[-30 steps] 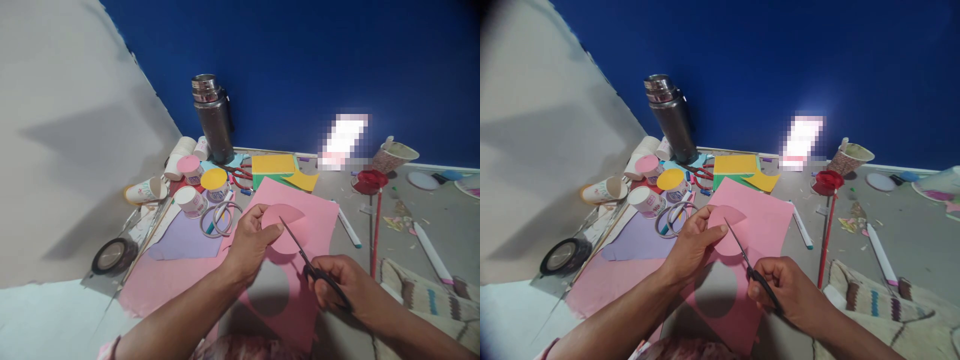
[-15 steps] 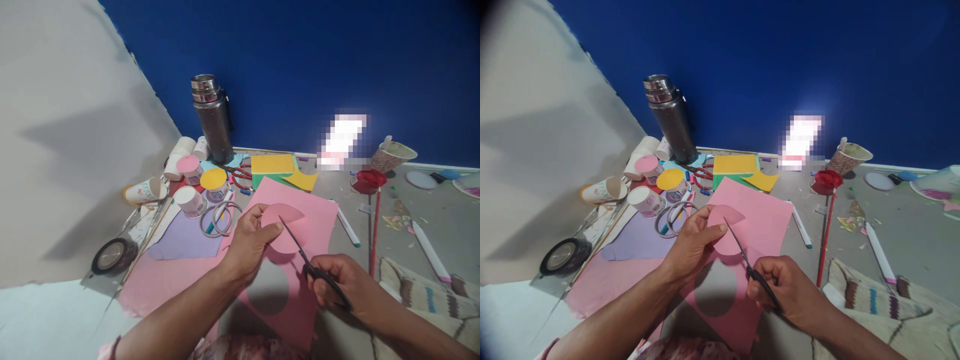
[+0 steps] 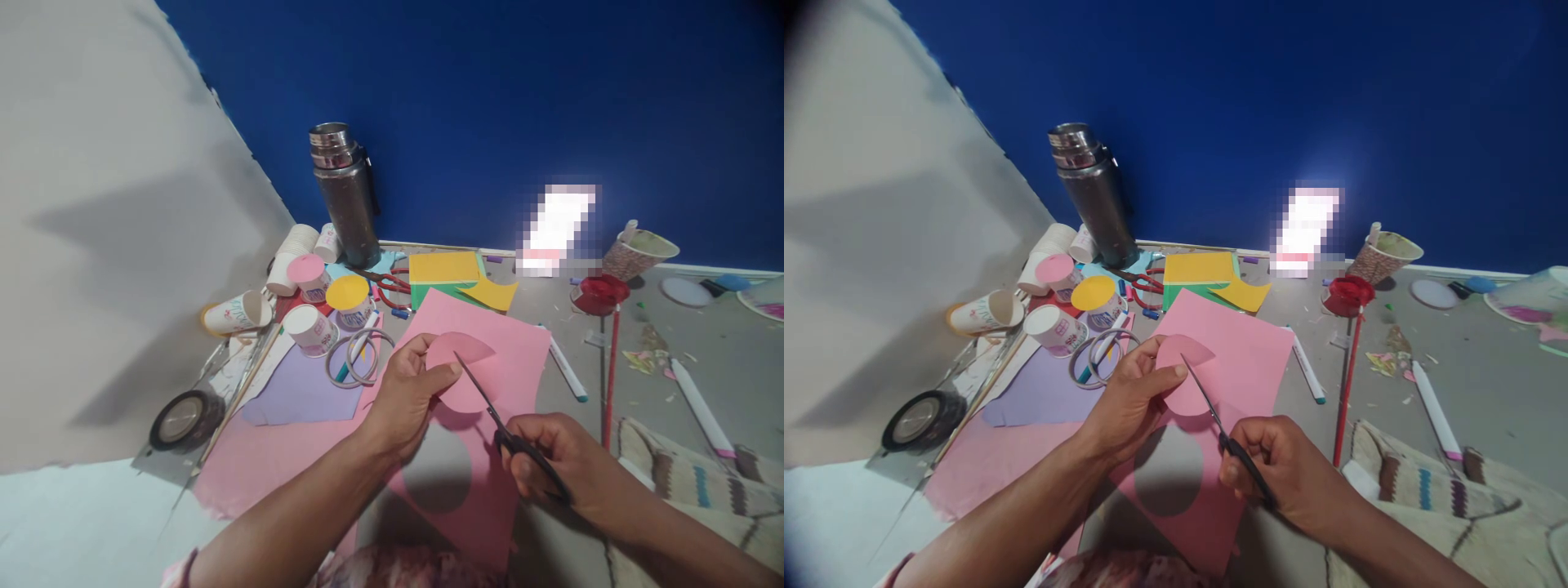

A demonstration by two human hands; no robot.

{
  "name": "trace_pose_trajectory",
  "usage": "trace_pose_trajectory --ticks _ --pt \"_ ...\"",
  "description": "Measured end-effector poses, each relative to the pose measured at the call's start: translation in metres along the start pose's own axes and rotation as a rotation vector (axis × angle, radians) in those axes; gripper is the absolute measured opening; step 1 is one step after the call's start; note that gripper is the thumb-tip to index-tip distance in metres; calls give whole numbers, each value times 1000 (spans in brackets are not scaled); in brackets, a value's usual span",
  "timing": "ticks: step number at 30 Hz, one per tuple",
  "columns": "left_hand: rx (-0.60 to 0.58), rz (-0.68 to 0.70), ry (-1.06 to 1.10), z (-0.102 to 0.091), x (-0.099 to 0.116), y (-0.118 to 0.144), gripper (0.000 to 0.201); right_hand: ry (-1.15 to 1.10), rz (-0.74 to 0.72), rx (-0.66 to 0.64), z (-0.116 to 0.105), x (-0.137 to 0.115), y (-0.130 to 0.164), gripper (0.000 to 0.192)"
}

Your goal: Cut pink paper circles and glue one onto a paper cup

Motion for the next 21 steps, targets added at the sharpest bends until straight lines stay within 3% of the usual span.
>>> trace_pose_trajectory --ticks 21 --pt "-20 -6 13 0 -1 0 33 -18 -2 0 -1 0 1 72"
Point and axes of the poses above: each hand's wrist, its own y-axis away from the middle knuckle, its own z-axis out of the palm, x = y × z, the point moved 8 cm from there along -y, towards the middle knuckle, and after that the axes turned 3 degrees about y, right-handed, at the moved point
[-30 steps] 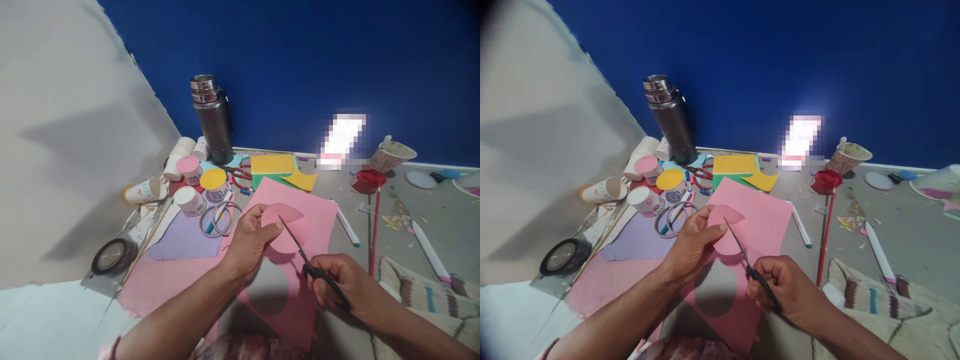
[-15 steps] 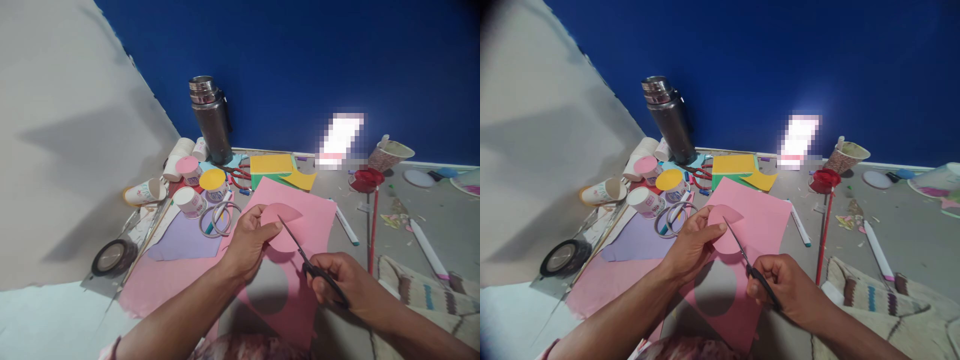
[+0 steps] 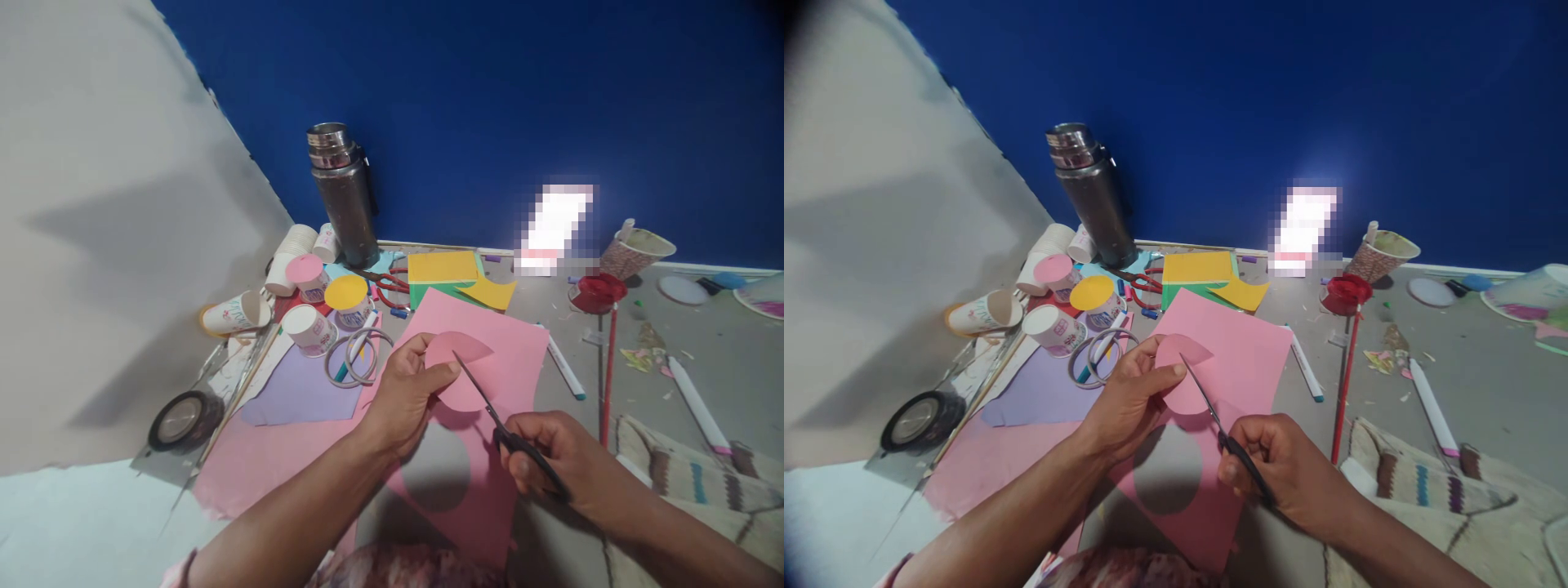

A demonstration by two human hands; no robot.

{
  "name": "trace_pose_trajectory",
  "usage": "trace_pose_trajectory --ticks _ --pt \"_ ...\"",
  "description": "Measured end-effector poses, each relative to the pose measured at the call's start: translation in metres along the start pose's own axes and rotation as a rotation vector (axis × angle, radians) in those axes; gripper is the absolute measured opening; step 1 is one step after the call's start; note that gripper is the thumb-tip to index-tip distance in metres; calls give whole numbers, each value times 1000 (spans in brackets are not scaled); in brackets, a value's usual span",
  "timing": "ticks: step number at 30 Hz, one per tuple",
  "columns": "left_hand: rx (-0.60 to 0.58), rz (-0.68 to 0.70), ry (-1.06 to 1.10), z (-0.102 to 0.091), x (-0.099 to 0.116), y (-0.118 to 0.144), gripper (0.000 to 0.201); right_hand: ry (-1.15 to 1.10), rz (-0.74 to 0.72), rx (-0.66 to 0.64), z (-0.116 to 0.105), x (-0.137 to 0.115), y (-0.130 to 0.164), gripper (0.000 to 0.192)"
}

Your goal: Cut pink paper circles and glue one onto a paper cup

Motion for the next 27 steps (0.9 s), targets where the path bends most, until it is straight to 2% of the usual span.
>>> trace_pose_trajectory --ticks 13,20,23,27 --pt "7 -17 2 1 0 1 35 8 1 -13 0 9 -2 72" --pt "65 44 30 -5 7 -1 36 102 -41 -26 -10 -5 6 67" --pt "94 52 2 -8 8 -2 36 165 -5 92 -29 -3 5 61" --pt "115 84 -89 -10 10 1 36 492 -27 469 -68 -2 5 46"
Point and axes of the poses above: each hand's wrist, its own y-axis away from the middle knuckle, its own z-axis out of the palm, x = y × z, the point moved 8 cm from there along -y, towards the middle knuckle, and after that the axes turned 3 degrees about y, right-handed, at the moved point
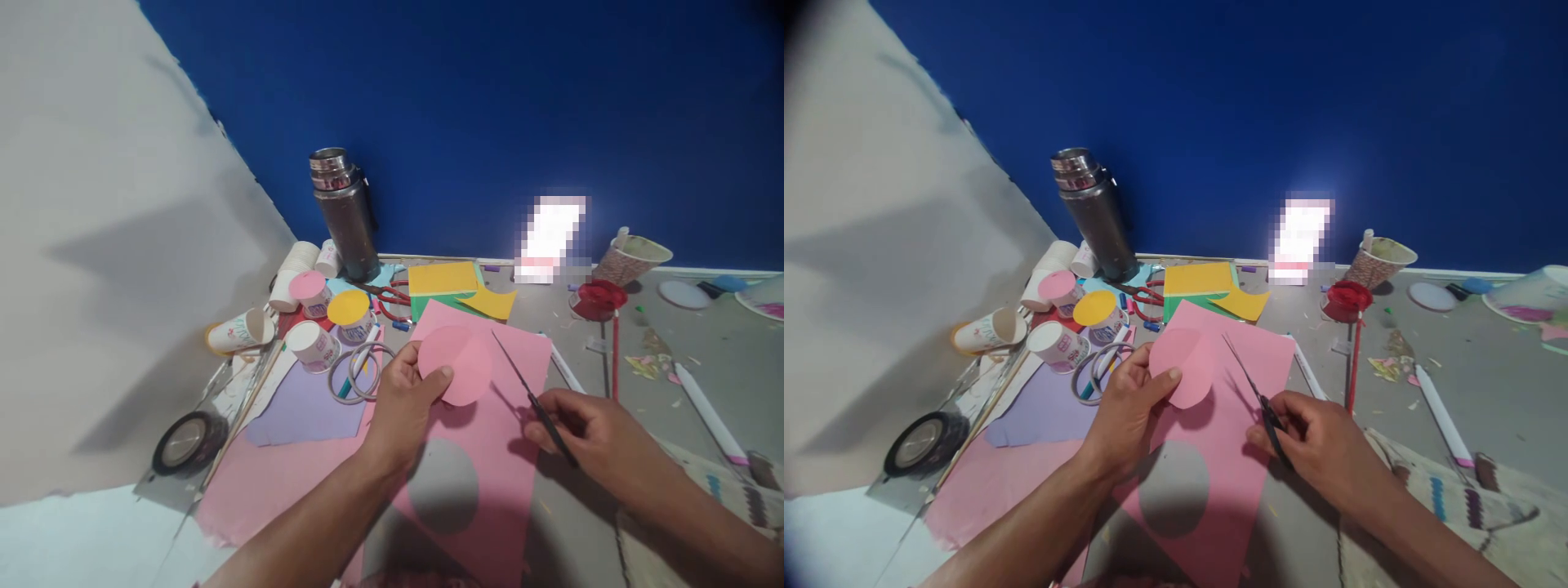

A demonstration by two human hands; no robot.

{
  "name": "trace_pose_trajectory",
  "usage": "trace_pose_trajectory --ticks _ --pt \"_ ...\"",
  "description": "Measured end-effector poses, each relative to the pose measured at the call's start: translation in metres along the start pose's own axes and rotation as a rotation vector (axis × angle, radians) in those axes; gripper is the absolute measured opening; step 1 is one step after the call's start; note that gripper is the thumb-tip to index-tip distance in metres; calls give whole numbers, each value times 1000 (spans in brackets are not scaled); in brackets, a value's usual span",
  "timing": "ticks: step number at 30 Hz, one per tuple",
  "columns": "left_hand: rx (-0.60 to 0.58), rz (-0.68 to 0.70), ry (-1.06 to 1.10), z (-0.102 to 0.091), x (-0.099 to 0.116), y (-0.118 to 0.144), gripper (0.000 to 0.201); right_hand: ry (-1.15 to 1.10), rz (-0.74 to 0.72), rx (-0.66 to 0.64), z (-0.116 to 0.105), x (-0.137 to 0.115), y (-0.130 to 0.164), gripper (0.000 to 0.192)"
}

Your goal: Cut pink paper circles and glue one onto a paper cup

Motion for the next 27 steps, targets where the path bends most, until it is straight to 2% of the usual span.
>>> trace_pose_trajectory --ticks 2,4,6,8,11,16,20,23,24,27 --pt "6 8 -42 0 0 2 35 168 -91 140 -9 -2 -2 31" --pt "3 -8 -64 1 -1 3 35 285 -197 218 -12 -8 -1 27" --pt "-10 -30 -79 2 -4 3 37 366 -237 224 -10 -11 -1 22" --pt "-24 -33 -97 2 -6 3 40 400 -173 148 -6 -7 -5 12" --pt "-28 -13 -148 1 -6 3 40 333 -41 40 -2 2 -9 19" --pt "-37 -39 -162 3 -7 6 40 157 -59 -40 -4 -5 -9 14" --pt "-11 -17 -211 3 -8 5 32 -43 -99 3 -2 -21 0 22" --pt "-44 -35 -213 8 -18 7 35 -204 -146 -49 13 -35 8 27" --pt "-59 -51 -218 10 -23 9 38 -225 -152 -60 17 -38 10 27" --pt "-61 -119 -258 13 -36 14 43 -225 -162 12 14 -41 11 30"
Point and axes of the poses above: each hand's wrist, its own y-axis away from the middle knuckle, its own z-axis out of the palm, x = y × z, the point moved 8 cm from there along -y, towards the middle knuckle, and after that the axes turned 3 degrees about y, right-handed, at the moved point
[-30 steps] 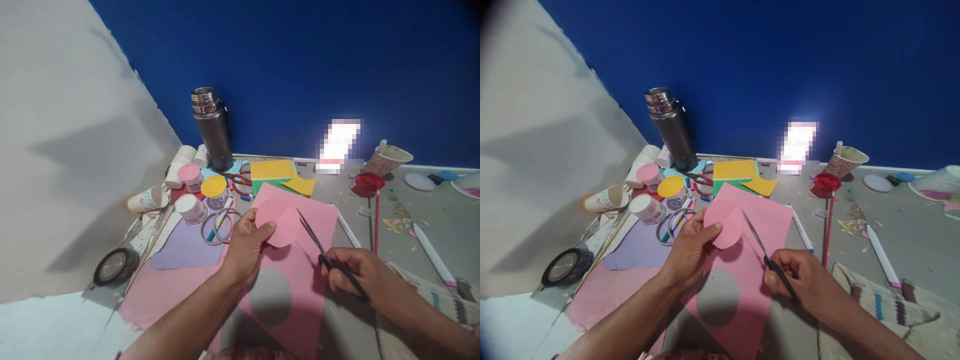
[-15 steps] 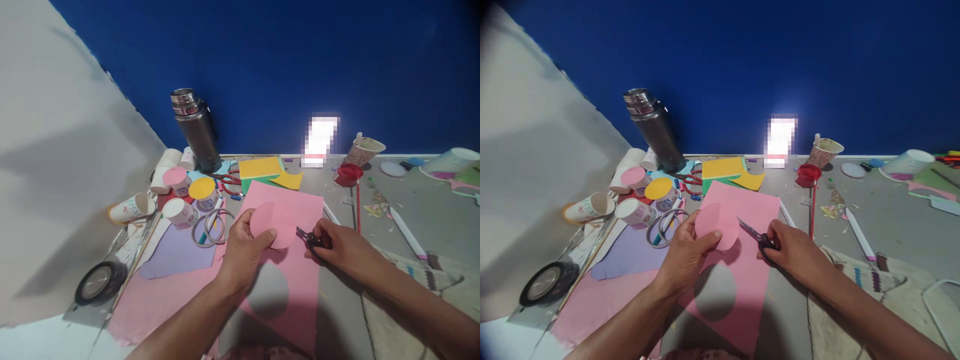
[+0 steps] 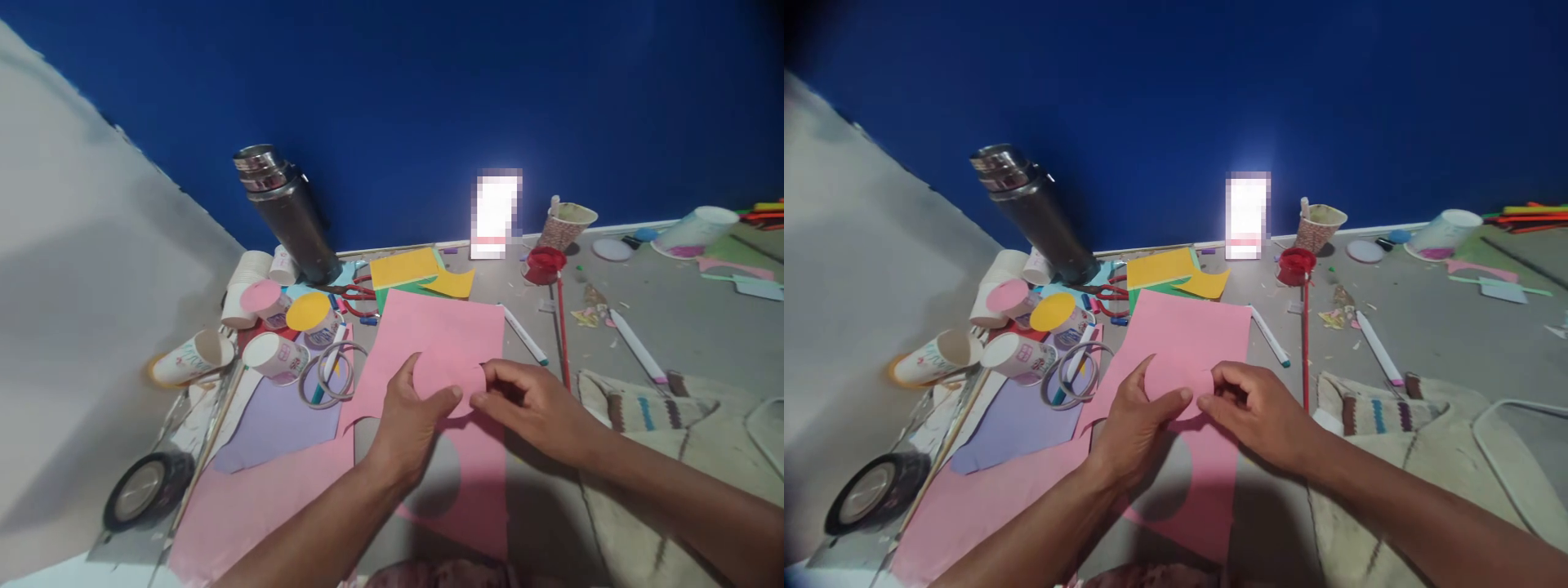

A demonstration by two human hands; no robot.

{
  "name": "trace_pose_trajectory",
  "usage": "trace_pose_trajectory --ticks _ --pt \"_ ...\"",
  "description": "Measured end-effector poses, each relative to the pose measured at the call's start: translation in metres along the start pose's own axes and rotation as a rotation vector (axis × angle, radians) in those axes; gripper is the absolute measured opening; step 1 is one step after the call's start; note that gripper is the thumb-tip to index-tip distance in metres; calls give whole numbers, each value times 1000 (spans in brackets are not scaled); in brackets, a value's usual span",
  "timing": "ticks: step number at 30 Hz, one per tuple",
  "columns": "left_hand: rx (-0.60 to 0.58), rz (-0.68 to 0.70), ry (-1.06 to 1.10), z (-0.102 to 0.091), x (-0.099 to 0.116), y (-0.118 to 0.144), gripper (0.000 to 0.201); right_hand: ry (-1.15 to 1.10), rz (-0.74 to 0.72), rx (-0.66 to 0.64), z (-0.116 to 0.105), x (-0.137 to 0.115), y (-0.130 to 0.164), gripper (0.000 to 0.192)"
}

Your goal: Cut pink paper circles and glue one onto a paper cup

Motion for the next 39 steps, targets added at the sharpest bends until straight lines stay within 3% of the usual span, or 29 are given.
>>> trace_pose_trajectory --ticks 3,8,17,30,39 --pt "-38 -39 -7 3 -2 0 34 40 6 14 -7 2 -1 27" --pt "-2 47 -166 -8 12 -9 20 160 -20 -22 -12 2 -1 25" --pt "-68 63 -285 -6 17 -11 19 -68 51 80 -20 14 -3 27" --pt "-70 122 -296 -5 20 -8 14 -91 30 82 -22 9 0 28" --pt "-132 134 -385 0 20 -8 13 98 -178 115 -21 -6 4 24"
Point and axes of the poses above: each hand's wrist, its own y-axis away from the middle knuckle, its own z-axis out of the palm, x = y × z, the point moved 8 cm from there along -y, towards the middle knuckle, and after that the axes turned 3 degrees about y, right-handed, at the moved point
